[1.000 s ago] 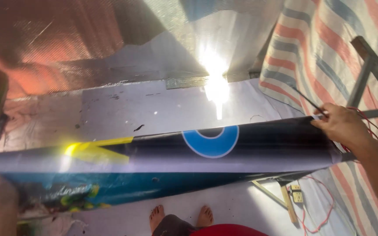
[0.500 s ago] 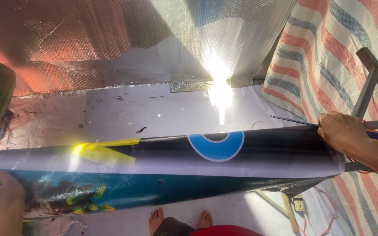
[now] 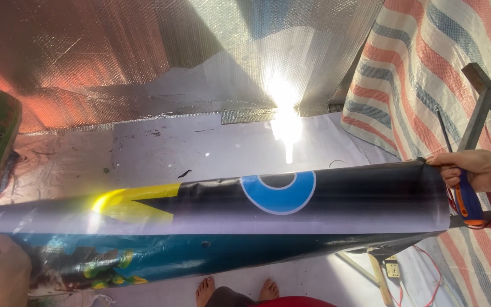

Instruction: Apply a decorative printed film to a frame and use a screwdriver to secure or mark it.

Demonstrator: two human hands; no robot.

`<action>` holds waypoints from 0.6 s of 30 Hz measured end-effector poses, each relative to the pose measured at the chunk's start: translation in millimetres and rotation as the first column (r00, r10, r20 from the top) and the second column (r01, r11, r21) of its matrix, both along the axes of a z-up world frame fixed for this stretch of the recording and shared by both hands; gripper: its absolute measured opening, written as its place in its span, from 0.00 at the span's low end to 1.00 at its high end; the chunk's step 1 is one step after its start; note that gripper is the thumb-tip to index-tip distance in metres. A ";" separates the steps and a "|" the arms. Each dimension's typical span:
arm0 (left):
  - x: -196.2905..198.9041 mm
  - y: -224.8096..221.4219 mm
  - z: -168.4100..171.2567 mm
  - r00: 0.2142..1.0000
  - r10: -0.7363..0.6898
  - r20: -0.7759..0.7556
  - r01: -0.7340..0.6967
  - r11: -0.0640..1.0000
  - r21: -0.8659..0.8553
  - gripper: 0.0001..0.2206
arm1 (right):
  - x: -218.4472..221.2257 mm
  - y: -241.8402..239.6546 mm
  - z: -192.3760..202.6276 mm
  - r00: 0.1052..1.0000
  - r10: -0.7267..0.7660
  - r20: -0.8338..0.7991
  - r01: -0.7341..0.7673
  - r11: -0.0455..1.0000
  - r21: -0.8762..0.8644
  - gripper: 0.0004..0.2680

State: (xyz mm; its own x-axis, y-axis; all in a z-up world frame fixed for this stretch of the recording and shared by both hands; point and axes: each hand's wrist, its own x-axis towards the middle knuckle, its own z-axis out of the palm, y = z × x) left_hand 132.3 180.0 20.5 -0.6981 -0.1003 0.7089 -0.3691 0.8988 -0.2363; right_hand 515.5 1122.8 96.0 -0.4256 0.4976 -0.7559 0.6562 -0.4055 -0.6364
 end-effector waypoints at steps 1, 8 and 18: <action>-14.1 -11.8 -18.9 1.000 -0.007 -0.002 0.007 1.000 -0.001 0.18 | -6.4 -11.5 1.2 1.000 -0.007 -0.002 0.007 1.000 -0.001 0.03; 2.7 5.5 9.0 0.997 -0.006 0.076 -0.001 0.995 0.098 0.20 | -20.5 -79.8 27.9 0.937 0.138 0.322 -0.341 0.574 0.745 0.12; -18.4 -23.1 -35.4 1.000 0.025 0.015 -0.025 1.000 -0.003 0.24 | 110.9 -119.1 -10.7 0.998 -0.034 -0.047 0.058 0.631 0.774 0.08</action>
